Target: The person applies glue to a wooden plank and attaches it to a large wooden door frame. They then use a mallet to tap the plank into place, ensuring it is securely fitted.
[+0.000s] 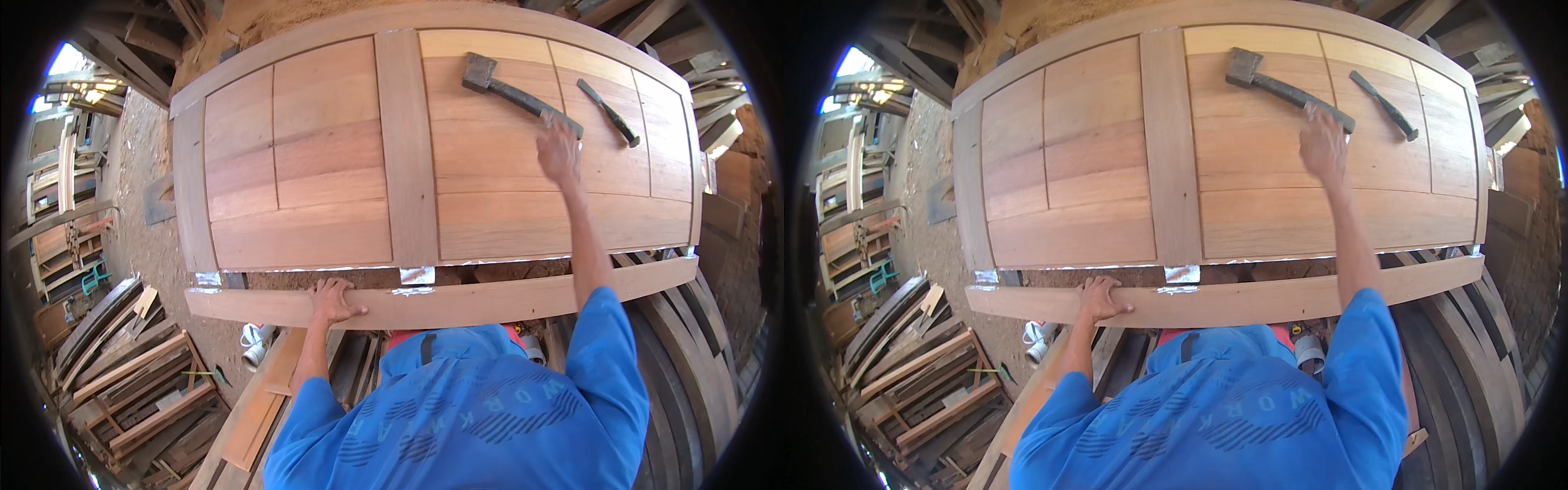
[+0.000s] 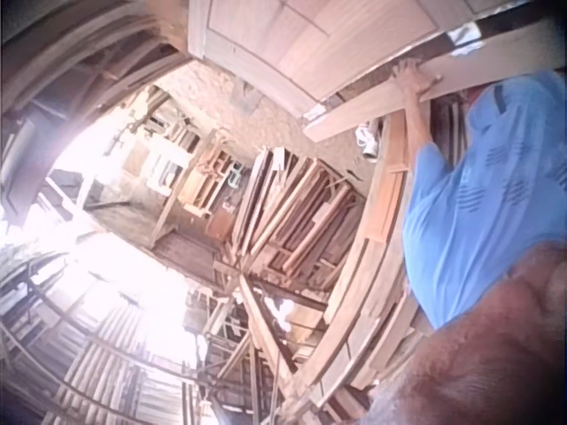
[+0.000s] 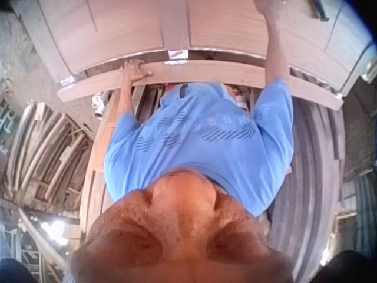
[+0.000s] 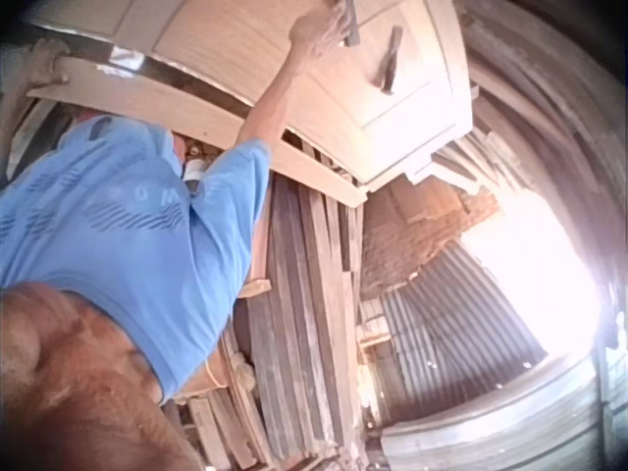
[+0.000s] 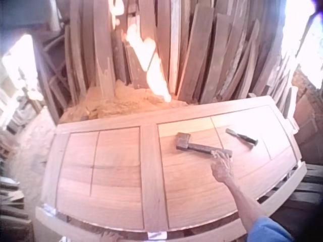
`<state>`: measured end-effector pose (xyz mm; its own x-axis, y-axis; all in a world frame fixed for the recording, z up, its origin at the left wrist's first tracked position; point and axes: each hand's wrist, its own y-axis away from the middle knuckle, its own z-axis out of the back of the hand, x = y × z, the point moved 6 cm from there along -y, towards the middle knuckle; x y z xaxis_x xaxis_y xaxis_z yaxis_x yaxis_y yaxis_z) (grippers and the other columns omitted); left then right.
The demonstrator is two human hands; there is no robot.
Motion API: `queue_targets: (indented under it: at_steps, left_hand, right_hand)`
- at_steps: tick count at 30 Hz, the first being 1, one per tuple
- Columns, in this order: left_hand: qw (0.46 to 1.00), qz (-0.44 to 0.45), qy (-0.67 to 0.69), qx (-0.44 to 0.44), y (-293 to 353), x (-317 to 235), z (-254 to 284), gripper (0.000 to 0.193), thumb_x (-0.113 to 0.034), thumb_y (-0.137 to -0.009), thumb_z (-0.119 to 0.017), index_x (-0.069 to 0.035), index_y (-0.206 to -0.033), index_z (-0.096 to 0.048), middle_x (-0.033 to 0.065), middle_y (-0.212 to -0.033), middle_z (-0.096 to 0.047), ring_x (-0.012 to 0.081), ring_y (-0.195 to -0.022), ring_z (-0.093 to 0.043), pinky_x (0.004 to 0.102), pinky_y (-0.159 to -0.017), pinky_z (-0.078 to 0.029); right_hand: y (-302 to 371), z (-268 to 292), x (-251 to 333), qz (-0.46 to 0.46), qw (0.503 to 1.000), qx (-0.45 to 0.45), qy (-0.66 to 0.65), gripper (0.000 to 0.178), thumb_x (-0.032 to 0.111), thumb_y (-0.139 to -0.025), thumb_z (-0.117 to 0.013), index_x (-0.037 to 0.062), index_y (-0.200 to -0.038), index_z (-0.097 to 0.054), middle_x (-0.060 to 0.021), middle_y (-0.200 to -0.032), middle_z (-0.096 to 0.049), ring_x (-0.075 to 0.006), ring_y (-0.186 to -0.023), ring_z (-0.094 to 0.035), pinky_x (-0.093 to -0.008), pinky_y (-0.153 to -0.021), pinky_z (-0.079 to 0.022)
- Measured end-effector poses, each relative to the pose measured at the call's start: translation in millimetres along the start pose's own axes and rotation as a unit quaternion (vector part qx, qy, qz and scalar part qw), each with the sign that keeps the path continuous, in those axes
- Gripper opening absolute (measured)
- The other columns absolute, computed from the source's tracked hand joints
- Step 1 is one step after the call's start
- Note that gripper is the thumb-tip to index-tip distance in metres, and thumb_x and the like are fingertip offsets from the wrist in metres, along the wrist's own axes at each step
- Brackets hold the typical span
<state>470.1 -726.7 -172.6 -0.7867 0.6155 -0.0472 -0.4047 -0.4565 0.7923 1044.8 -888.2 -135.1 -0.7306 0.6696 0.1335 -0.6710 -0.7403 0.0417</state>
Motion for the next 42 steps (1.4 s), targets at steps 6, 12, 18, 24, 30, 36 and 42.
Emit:
queue_targets:
  at_steps: [6, 12, 18, 24, 30, 36, 42]
  left_hand:
    - [0.998, -0.034, 0.022, -0.040, -4, 2, -4, 0.081, -0.065, -0.055, -0.083, -0.023, -0.121, -0.068, 0.0057, -0.134, -0.057, 0.0304, -0.132, -0.041, 0.0551, -0.112, -0.024]
    - [0.996, -0.047, 0.040, -0.070, 2, 5, -9, 0.079, -0.067, -0.054, -0.082, -0.023, -0.119, -0.069, 0.0047, -0.135, -0.057, 0.0317, -0.131, -0.043, 0.0555, -0.111, -0.024]
    - [0.997, -0.040, 0.027, -0.054, 5, 5, -2, 0.079, -0.066, -0.058, -0.081, -0.024, -0.123, -0.067, 0.0051, -0.137, -0.056, 0.0288, -0.132, -0.041, 0.0536, -0.111, -0.023]
    - [0.999, -0.032, 0.003, 0.006, 4, 5, 7, 0.077, -0.066, -0.063, -0.078, -0.023, -0.126, -0.066, 0.0057, -0.138, -0.055, 0.0289, -0.133, -0.041, 0.0532, -0.113, -0.023]
    - [0.996, -0.090, -0.014, -0.020, -8, -16, 14, 0.064, -0.056, -0.075, -0.076, -0.016, -0.124, -0.066, 0.0125, -0.128, -0.063, 0.0300, -0.126, -0.055, 0.0514, -0.108, -0.037]
    - [0.950, -0.190, 0.232, -0.083, -12, -118, 71, 0.026, -0.025, -0.089, -0.072, -0.001, -0.095, -0.063, 0.0145, -0.088, -0.069, 0.0214, -0.079, -0.065, 0.0361, -0.072, -0.052]
    - [0.858, -0.272, 0.433, 0.040, -19, -251, 12, 0.018, -0.018, -0.098, -0.058, -0.001, -0.096, -0.063, 0.0082, -0.087, -0.069, 0.0129, -0.068, -0.062, 0.0303, -0.062, -0.052]
  right_hand:
    - [-72, -55, -31, -0.074, 0.983, 0.118, 0.121, 0.058, 0.024, -0.093, -0.060, 0.0107, -0.147, -0.043, -0.0161, -0.150, -0.045, -0.0444, -0.134, -0.044, -0.0556, -0.108, -0.039]
    - [-65, -64, 4, -0.103, 0.968, 0.164, 0.158, 0.055, 0.027, -0.090, -0.065, 0.0056, -0.137, -0.048, -0.0214, -0.134, -0.058, -0.0419, -0.126, -0.054, -0.0498, -0.104, -0.045]
    - [-32, -82, 58, -0.113, 0.921, 0.241, -0.285, 0.037, 0.034, -0.080, -0.069, 0.0008, -0.094, -0.065, -0.0083, -0.072, -0.061, -0.0212, -0.068, -0.059, -0.0370, -0.064, -0.047]
    - [57, -30, 109, -0.221, 0.816, 0.141, -0.515, 0.033, 0.032, -0.079, -0.069, -0.0001, -0.084, -0.065, -0.0034, -0.070, -0.056, -0.0140, -0.067, -0.051, -0.0341, -0.061, -0.043]
    - [209, 7, 128, -0.259, 0.616, 0.016, -0.743, 0.030, 0.019, -0.086, -0.075, 0.0050, -0.104, -0.056, -0.0049, -0.083, -0.063, -0.0127, -0.070, -0.061, -0.0301, -0.062, -0.051]
    - [244, 25, 34, -0.325, 0.468, -0.097, -0.816, 0.022, 0.027, -0.093, -0.067, 0.0089, -0.086, -0.056, -0.0010, -0.068, -0.057, -0.0113, -0.052, -0.056, -0.0268, -0.047, -0.048]
    - [354, 10, -88, -0.415, 0.370, -0.240, -0.796, 0.022, 0.028, -0.091, -0.069, 0.0098, -0.085, -0.057, -0.0007, -0.069, -0.057, -0.0103, -0.052, -0.055, -0.0256, -0.047, -0.048]
